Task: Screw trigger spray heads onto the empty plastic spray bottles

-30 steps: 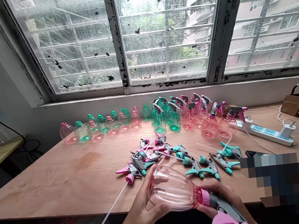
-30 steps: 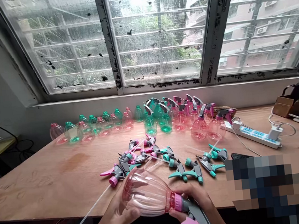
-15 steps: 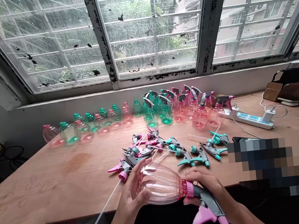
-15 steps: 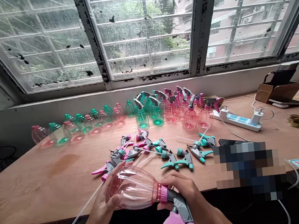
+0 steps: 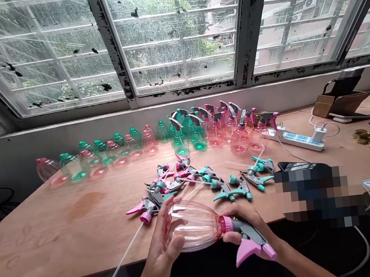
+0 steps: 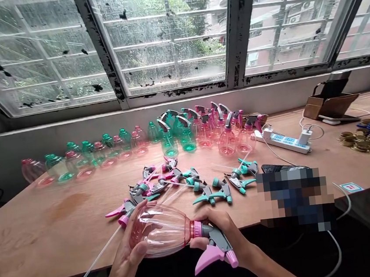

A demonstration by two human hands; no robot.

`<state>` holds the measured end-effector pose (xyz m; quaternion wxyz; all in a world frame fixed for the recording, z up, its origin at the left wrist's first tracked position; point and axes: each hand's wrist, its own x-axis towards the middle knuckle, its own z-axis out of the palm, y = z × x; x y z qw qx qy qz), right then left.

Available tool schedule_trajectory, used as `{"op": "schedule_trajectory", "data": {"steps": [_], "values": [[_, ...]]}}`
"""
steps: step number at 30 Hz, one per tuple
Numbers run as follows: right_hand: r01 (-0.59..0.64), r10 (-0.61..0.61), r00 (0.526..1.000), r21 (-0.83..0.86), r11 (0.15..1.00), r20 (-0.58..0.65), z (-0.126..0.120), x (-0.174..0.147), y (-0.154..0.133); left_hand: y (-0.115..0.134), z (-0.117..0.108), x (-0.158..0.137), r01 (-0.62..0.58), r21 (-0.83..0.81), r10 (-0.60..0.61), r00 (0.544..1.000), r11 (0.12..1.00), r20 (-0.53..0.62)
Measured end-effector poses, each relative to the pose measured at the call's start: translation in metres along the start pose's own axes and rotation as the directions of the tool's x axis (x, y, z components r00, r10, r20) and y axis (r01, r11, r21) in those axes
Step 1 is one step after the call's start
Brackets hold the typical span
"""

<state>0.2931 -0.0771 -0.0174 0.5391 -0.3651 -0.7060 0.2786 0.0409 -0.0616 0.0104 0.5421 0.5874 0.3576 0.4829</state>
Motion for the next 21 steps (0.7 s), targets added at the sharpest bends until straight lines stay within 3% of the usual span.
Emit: {"op": "schedule_trajectory", "data": {"steps": [5, 8, 10, 13, 16, 18, 21], "values": [[-0.253, 0.229, 0.966, 0.272, 0.928, 0.119, 0.001, -0.003, 0.003, -0.016, -0.014, -0.001, -0.098, 0.093, 0.081, 0.982, 0.991, 0.171], [-0.367, 0.298, 0.928, 0.412, 0.834, 0.224, 0.002, -0.003, 0.004, -0.026, -0.017, 0.003, -0.282, 0.165, 0.257, 0.954, 0.945, 0.155], [-0.374, 0.305, 0.924, 0.379, 0.847, 0.229, 0.002, -0.003, 0.002, -0.027, -0.015, 0.007, -0.36, 0.182, 0.345, 0.932, 0.915, 0.108], [-0.24, 0.218, 0.965, 0.157, 0.958, 0.147, -0.001, -0.003, -0.001, -0.019, -0.008, 0.01, -0.223, 0.159, 0.227, 0.974, 0.962, -0.009], [-0.143, 0.137, 0.985, 0.049, 0.988, 0.107, -0.001, -0.003, -0.001, -0.01, -0.003, 0.01, -0.042, 0.131, 0.05, 0.997, 0.991, -0.061], [-0.251, 0.226, 0.963, 0.192, 0.949, 0.143, 0.001, -0.003, 0.001, -0.009, -0.006, 0.01, -0.065, 0.118, 0.066, 0.998, 0.991, -0.005], [-0.428, 0.372, 0.904, 0.391, 0.815, 0.212, 0.003, -0.002, 0.002, -0.015, -0.013, 0.01, -0.226, 0.152, 0.212, 0.972, 0.962, 0.106]]}}
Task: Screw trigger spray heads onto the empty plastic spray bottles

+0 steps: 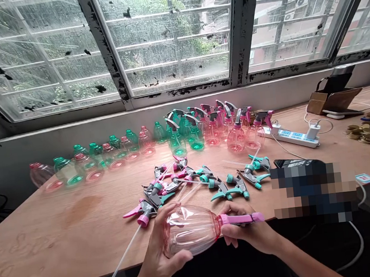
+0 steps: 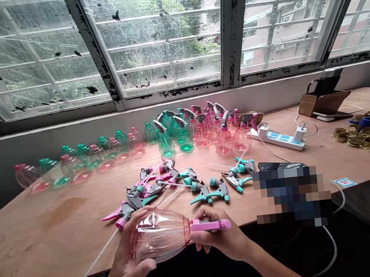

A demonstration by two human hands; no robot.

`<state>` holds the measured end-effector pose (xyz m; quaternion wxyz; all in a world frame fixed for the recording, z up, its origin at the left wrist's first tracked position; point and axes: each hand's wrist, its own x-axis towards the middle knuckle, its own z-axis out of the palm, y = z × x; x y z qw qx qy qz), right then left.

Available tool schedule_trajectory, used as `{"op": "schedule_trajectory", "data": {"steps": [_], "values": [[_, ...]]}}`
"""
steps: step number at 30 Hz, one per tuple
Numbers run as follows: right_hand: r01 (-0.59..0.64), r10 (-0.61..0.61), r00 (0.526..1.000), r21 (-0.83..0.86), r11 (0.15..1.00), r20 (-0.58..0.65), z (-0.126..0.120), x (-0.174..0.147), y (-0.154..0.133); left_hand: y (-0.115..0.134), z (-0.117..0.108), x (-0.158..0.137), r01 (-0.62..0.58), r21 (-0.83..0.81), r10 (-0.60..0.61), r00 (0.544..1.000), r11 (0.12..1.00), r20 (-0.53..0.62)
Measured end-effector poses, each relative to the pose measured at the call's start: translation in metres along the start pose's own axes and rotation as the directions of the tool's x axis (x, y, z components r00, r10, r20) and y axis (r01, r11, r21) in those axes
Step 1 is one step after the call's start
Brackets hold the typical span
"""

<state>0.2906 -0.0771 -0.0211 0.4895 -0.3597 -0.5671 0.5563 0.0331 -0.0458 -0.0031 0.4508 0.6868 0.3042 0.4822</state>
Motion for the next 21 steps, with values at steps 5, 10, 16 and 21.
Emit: {"op": "schedule_trajectory", "data": {"steps": [5, 10, 16, 21], "values": [[0.18, -0.188, 0.982, -0.278, 0.943, -0.001, -0.003, -0.003, -0.008, 0.0, 0.0, 0.002, 0.064, -0.024, -0.065, 0.997, 0.998, -0.03], [0.454, -0.46, 0.878, -0.526, 0.719, 0.129, -0.005, -0.006, -0.01, 0.009, -0.001, 0.007, 0.28, 0.001, -0.28, 0.958, 0.96, -0.068], [0.042, -0.06, 0.996, -0.261, 0.964, -0.062, -0.003, -0.005, -0.001, 0.005, -0.006, 0.005, 0.311, -0.143, -0.286, 0.943, 0.94, 0.17], [0.298, -0.317, 0.948, -0.401, 0.866, 0.021, -0.005, -0.004, -0.011, 0.01, -0.005, 0.008, 0.349, -0.043, -0.348, 0.937, 0.936, 0.027]]}}
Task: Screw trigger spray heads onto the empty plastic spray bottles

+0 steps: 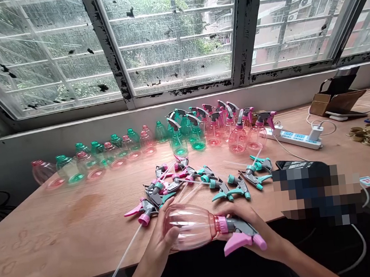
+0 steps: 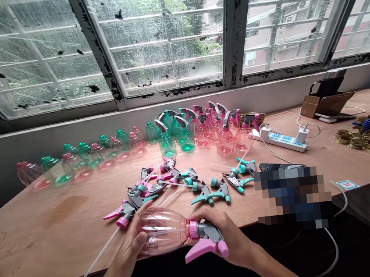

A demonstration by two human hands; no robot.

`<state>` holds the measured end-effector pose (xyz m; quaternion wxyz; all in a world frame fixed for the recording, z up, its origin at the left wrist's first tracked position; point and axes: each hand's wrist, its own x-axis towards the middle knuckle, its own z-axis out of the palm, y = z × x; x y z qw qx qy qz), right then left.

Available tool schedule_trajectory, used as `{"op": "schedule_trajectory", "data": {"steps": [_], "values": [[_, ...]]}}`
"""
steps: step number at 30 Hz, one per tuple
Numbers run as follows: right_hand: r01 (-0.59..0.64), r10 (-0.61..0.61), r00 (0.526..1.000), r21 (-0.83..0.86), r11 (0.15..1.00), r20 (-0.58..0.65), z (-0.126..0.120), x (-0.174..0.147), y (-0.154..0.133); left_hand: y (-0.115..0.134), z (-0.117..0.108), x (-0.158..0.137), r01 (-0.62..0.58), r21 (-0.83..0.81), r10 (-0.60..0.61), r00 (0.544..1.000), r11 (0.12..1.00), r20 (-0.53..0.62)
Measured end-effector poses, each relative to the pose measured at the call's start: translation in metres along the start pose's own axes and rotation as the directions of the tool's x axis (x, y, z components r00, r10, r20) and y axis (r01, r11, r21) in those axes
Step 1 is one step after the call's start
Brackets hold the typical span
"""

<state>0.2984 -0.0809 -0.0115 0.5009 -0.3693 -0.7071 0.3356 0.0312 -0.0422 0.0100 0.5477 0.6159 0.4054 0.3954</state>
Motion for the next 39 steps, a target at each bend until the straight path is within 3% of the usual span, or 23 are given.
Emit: {"op": "schedule_trajectory", "data": {"steps": [2, 4, 7, 10, 13, 17, 23, 27, 33, 39], "values": [[0.085, -0.086, 0.996, -0.043, 0.995, -0.02, -0.002, 0.002, -0.003, 0.002, 0.0, 0.001, 0.003, 0.022, -0.003, 0.999, 1.0, -0.044], [0.05, -0.051, 0.998, -0.029, 0.998, -0.035, -0.001, 0.003, -0.003, 0.002, -0.001, 0.001, 0.005, -0.038, -0.005, 1.0, 0.999, -0.007], [-0.145, 0.152, 0.986, 0.096, 0.985, -0.066, 0.002, 0.004, 0.004, -0.002, -0.004, -0.001, -0.002, -0.117, 0.011, 0.997, 0.993, 0.075], [-0.325, 0.354, 0.934, 0.292, 0.899, -0.05, 0.004, 0.004, 0.013, -0.004, -0.003, -0.002, 0.008, -0.083, -0.001, 0.997, 0.996, 0.081], [-0.368, 0.41, 0.911, 0.384, 0.847, -0.031, 0.004, 0.005, 0.016, -0.004, 0.0, -0.001, 0.029, -0.101, -0.02, 0.996, 0.994, 0.092], [-0.324, 0.368, 0.928, 0.356, 0.876, -0.062, 0.002, 0.009, 0.012, -0.003, 0.0, 0.004, 0.062, -0.071, -0.056, 0.995, 0.996, 0.085], [-0.211, 0.229, 0.965, 0.139, 0.967, -0.128, -0.002, 0.009, 0.012, -0.002, -0.002, 0.006, 0.08, 0.005, -0.08, 0.994, 0.997, 0.076], [-0.119, 0.126, 0.985, 0.069, 0.991, -0.119, -0.005, 0.005, 0.018, 0.0, -0.003, 0.007, 0.051, 0.049, -0.053, 0.998, 0.998, 0.038], [0.094, -0.099, 0.992, -0.06, 0.994, -0.076, -0.009, 0.0, 0.021, 0.004, -0.001, 0.011, 0.046, 0.085, -0.053, 0.995, 0.995, 0.081], [0.129, -0.13, 0.991, -0.04, 0.991, -0.017, -0.012, -0.001, 0.027, 0.002, -0.003, 0.014, 0.071, 0.125, -0.087, 0.989, 0.99, 0.122]]}}
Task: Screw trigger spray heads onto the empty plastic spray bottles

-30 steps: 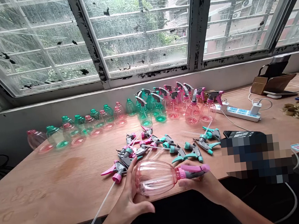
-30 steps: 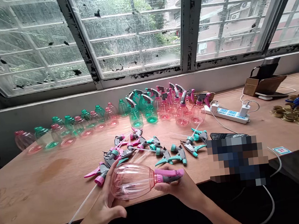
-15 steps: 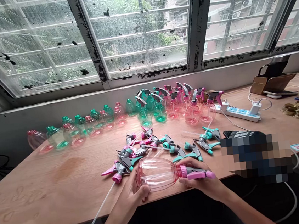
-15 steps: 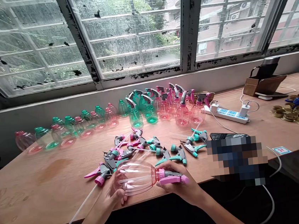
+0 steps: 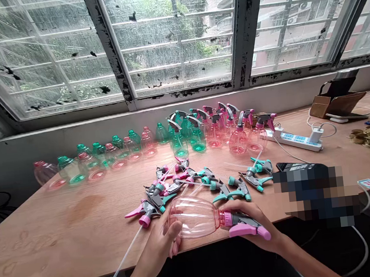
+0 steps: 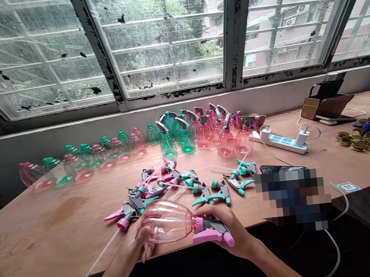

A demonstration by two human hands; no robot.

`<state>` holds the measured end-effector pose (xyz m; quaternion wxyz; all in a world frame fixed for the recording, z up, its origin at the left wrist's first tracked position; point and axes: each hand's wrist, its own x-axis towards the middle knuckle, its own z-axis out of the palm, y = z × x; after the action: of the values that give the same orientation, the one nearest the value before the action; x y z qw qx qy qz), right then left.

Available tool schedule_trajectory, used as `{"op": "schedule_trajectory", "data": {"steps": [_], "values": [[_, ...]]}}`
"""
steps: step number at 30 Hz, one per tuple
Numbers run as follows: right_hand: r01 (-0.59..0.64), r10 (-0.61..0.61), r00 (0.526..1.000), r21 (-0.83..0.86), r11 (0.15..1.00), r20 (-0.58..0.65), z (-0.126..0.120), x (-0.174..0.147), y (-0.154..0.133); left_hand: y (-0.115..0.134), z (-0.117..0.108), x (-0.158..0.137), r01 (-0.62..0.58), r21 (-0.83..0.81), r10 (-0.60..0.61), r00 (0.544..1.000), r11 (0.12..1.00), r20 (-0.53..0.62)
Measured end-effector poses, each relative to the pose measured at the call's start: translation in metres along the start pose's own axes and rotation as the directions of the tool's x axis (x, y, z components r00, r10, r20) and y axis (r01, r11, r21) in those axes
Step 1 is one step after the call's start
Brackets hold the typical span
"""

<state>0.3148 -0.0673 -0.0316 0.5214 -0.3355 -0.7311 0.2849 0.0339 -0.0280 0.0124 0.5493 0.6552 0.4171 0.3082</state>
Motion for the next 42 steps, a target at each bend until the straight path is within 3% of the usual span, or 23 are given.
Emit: {"op": "schedule_trajectory", "data": {"steps": [5, 9, 15, 20, 23, 25, 27, 29, 32, 35, 39, 40, 42], "values": [[-0.151, 0.153, 0.983, 0.026, 0.988, -0.104, 0.007, 0.002, 0.0, -0.003, -0.002, 0.001, -0.001, -0.007, 0.001, 1.0, 1.0, 0.011], [-0.223, 0.238, 0.965, 0.134, 0.966, -0.11, 0.011, 0.004, -0.005, -0.003, 0.0, 0.001, -0.019, -0.017, 0.019, 1.0, 1.0, 0.025], [-0.418, 0.467, 0.884, 0.385, 0.822, -0.036, 0.011, 0.005, -0.007, -0.005, -0.007, -0.005, -0.009, -0.016, 0.01, 0.998, 1.0, 0.068], [-0.438, 0.498, 0.867, 0.444, 0.781, -0.021, 0.011, 0.005, -0.004, -0.019, -0.008, -0.012, -0.145, 0.058, 0.14, 0.986, 0.988, 0.094], [-0.467, 0.518, 0.855, 0.478, 0.744, 0.03, 0.01, 0.002, -0.004, -0.025, -0.003, -0.014, -0.354, 0.154, 0.346, 0.935, 0.923, 0.075], [-0.42, 0.469, 0.883, 0.463, 0.78, 0.011, 0.007, -0.001, -0.006, -0.021, -0.001, -0.017, -0.432, 0.249, 0.426, 0.901, 0.867, 0.079], [-0.318, 0.359, 0.93, 0.32, 0.893, -0.075, 0.004, -0.003, -0.012, -0.012, 0.0, -0.022, -0.407, 0.21, 0.4, 0.913, 0.889, 0.074], [-0.198, 0.206, 0.972, 0.082, 0.977, -0.115, 0.002, -0.004, -0.018, -0.004, 0.0, -0.027, -0.314, 0.051, 0.31, 0.948, 0.948, 0.068], [-0.081, 0.076, 0.996, -0.102, 0.991, -0.054, 0.004, -0.004, -0.024, 0.002, 0.002, -0.029, -0.202, -0.131, 0.213, 0.975, 0.97, 0.07], [-0.128, 0.127, 0.991, -0.035, 0.991, -0.039, 0.008, -0.005, -0.023, -0.005, 0.009, -0.024, -0.319, -0.116, 0.322, 0.947, 0.941, 0.01], [-0.285, 0.29, 0.957, 0.223, 0.932, 0.007, 0.012, -0.009, -0.017, -0.021, 0.015, -0.017, -0.577, 0.034, 0.578, 0.813, 0.816, -0.077], [-0.306, 0.312, 0.95, 0.266, 0.914, 0.024, 0.011, -0.009, -0.016, -0.023, 0.015, -0.017, -0.594, 0.05, 0.596, 0.799, 0.803, -0.08], [-0.315, 0.321, 0.947, 0.291, 0.903, 0.029, 0.006, -0.007, -0.016, -0.024, 0.012, -0.018, -0.569, 0.07, 0.573, 0.819, 0.819, -0.044]]}}
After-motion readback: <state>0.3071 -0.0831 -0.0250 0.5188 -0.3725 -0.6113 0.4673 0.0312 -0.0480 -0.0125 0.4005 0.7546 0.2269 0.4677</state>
